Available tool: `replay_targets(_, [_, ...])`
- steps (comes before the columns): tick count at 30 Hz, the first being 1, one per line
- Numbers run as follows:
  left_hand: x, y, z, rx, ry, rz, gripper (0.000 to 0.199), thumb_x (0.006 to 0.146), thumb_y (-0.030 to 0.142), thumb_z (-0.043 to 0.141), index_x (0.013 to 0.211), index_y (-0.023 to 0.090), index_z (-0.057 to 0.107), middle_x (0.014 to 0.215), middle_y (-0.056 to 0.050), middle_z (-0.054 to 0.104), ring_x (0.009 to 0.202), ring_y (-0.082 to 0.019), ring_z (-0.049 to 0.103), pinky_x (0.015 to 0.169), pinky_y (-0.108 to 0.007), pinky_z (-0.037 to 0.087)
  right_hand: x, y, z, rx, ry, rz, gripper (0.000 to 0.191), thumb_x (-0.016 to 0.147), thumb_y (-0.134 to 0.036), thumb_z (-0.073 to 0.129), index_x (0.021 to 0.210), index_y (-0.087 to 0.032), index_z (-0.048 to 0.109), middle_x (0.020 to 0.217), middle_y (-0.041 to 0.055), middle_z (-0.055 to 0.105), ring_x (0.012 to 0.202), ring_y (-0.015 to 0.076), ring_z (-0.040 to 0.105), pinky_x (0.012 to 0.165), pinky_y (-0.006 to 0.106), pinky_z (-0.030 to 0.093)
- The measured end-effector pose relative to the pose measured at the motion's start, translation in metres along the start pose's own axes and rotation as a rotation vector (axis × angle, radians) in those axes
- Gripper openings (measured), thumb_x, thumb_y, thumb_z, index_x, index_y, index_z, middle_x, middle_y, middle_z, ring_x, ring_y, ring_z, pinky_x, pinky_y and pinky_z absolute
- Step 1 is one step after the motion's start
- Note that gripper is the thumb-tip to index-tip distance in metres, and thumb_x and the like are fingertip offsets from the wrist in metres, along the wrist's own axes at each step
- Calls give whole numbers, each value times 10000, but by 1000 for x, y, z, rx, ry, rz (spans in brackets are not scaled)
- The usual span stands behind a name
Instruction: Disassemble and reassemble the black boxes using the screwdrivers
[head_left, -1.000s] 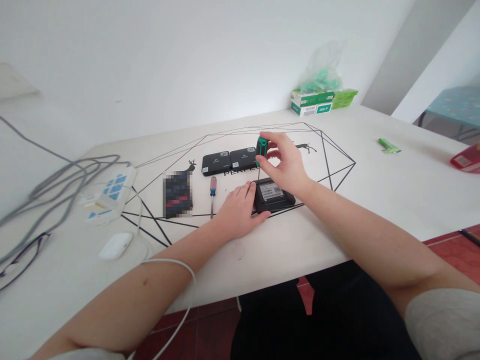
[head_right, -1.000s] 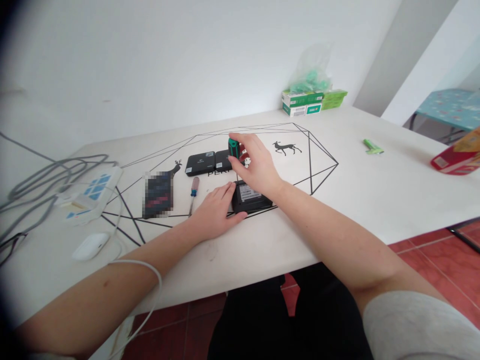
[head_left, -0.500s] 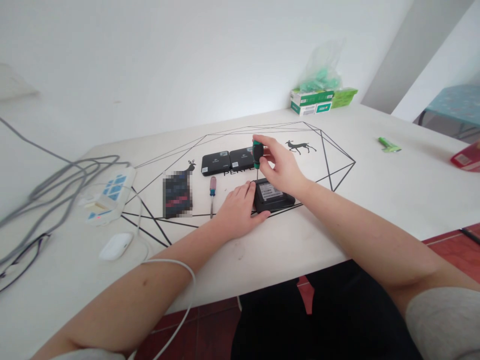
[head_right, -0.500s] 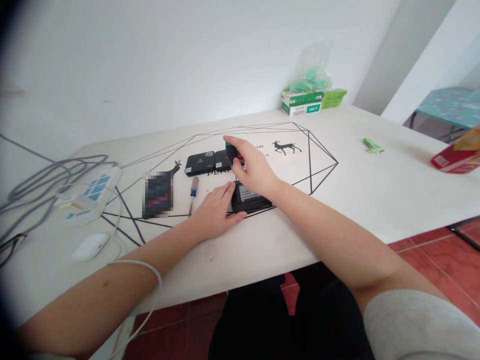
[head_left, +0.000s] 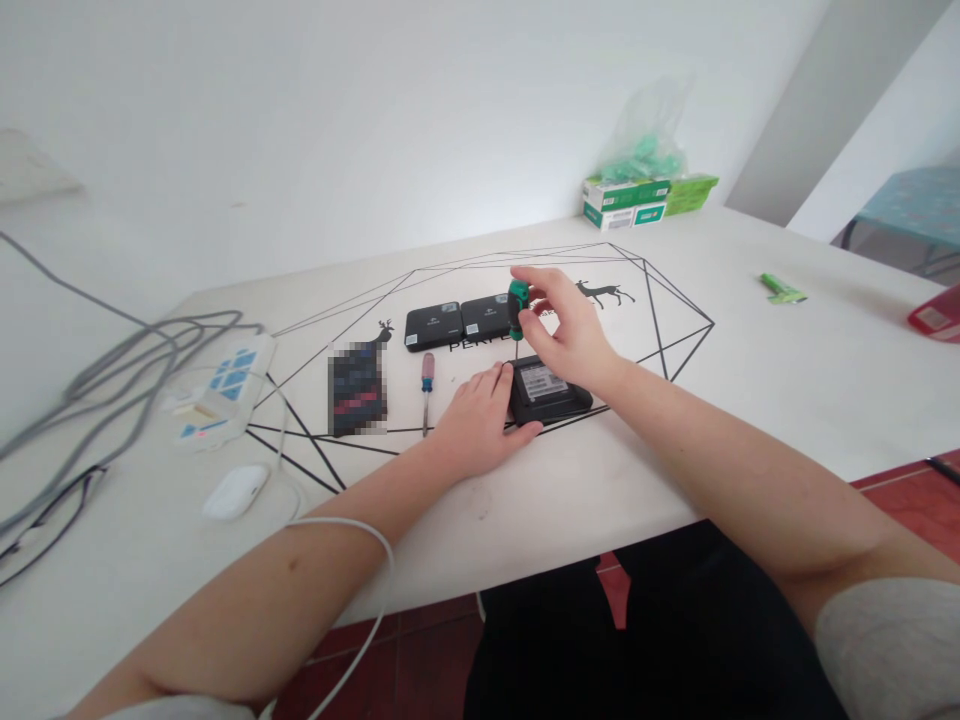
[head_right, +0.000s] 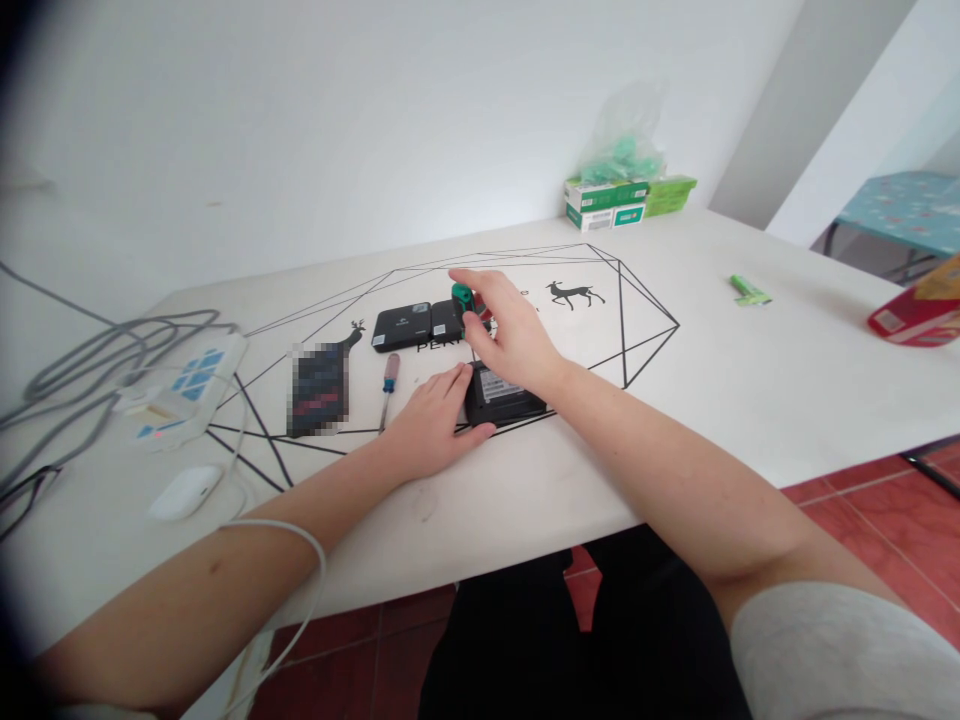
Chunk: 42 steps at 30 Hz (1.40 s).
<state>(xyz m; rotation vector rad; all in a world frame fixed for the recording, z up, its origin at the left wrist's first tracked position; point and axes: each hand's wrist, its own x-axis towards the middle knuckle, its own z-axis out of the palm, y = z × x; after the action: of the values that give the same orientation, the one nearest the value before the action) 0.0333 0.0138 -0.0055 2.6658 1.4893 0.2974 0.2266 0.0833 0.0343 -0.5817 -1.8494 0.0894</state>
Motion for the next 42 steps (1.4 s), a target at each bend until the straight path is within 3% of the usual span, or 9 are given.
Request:
replay_targets(5, [0,0,1,8,6,5,891,998,653,507,1616,29,353,1671,-301,412,1528,-429,441,1248,-577,369,1,1,0,-33,-30,-16,454,1041,-181,390,1429,-298,594,1358,110,668,1277,278,635,1082,542,589])
replay_targets(13, [-1,-1,1,6,-3,1,893,1000,668,499,1626,49,346,1683,-289,400,1537,-424,434,1253,-568,362,3,0,-3,-33,28,33,359,1044,-206,409,1292,-274,659,1151,100,671,1018,243,664,892,476,644])
replay_targets(16, [0,0,0,13,-18,-4,893,1000,654,505,1622,32,349,1683,-294,396,1539,-425,428,1260,-561,356,3,-2,-1,-19,25,60,275,1035,-327,541,1283,-266,640,1188,92,691,945,217,680,789,414,662])
replay_targets(19, [0,0,-1,12,-26,-14,902,993,648,520,1617,18,350,1677,-302,399,1541,-431,424,1261,-556,356,1,0,2,0,31,73,338,968,-392,691,1271,-261,619,1198,76,683,912,204,685,768,406,676])
replay_targets(22, [0,0,-1,3,-16,-8,894,992,654,517,1619,39,350,1674,-294,406,1535,-427,434,1253,-558,365,-1,1,4,10,42,92,351,952,-350,698,1277,-261,601,1237,81,654,949,209,690,797,428,694])
replay_targets(26, [0,1,-2,-1,-12,0,885,996,659,506,1624,57,346,1681,-282,405,1532,-420,439,1253,-561,365,-3,-2,3,33,23,111,412,971,-245,563,1381,-281,556,1306,96,643,1086,236,693,864,450,706])
replay_targets(36, [0,1,0,18,-2,0,896,996,657,512,1616,31,349,1674,-294,409,1529,-426,442,1250,-561,370,-2,3,2,-35,-34,4,530,987,-140,390,1485,-254,534,1423,125,652,1300,272,638,1054,512,626])
replay_targets(42, [0,1,0,29,-26,-10,912,1001,648,510,1617,-4,342,1672,-309,405,1539,-428,429,1260,-551,361,-1,4,2,-72,23,32,475,997,-103,391,1373,-264,631,1238,119,614,1091,234,667,952,484,643])
